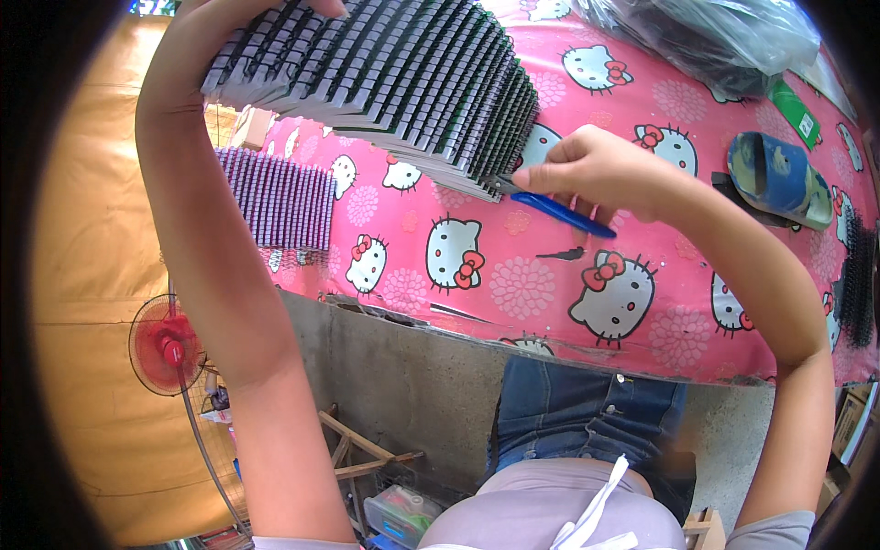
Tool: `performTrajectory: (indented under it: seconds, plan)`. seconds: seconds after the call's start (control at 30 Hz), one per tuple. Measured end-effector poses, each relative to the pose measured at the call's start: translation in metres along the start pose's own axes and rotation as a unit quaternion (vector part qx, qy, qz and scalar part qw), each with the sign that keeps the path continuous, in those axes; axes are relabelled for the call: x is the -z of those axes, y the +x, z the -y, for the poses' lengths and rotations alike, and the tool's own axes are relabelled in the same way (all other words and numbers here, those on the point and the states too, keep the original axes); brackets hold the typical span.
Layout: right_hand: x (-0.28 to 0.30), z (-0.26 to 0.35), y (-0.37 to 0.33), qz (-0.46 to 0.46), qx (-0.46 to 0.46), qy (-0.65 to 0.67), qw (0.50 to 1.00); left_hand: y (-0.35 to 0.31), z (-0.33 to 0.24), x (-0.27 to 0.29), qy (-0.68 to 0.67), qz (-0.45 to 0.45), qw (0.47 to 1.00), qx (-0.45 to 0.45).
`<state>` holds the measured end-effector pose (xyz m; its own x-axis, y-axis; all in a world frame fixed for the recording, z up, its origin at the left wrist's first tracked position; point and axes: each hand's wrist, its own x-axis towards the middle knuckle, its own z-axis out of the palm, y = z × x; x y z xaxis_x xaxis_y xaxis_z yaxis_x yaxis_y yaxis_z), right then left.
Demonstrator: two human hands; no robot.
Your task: The person assembles spiral notebooks by inserting black plastic spirals into a stack of pre-punched paper and covers using their hands and a pair of pliers to secure the ends.
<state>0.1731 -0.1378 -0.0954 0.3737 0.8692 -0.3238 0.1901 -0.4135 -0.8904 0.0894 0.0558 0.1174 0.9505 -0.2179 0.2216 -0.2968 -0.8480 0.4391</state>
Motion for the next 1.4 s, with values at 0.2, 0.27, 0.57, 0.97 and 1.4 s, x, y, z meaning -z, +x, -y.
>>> performTrajectory:
  seconds: [0.2, 0.27, 0.57, 0.97, 1.4]
  plan:
    - [-0.015, -0.024, -0.016, -0.256, 0.296, -0.347, 0.852, -0.004, 0.003, -0.003, -0.007, -0.019, 1.000, -0.020]
    - [-0.017, -0.029, -0.006, -0.302, 0.356, -0.371, 0.803, -0.003, 0.005, 0.003, -0.023, -0.004, 1.000, 0.003]
    - [0.007, -0.005, 0.003, -0.051, 0.111, -0.119, 0.985, -0.004, 0.005, -0.001, -0.024, 0.008, 1.000, -0.005]
    - [-0.023, -0.033, 0.002, -0.304, 0.382, -0.359, 0.795, -0.002, 0.024, 0.018, -0.032, 0.013, 0.999, 0.017]
    - [0.003, 0.007, 0.001, -0.030, 0.060, -0.190, 0.980, -0.002, 0.013, -0.001, -0.066, 0.004, 0.998, -0.019]
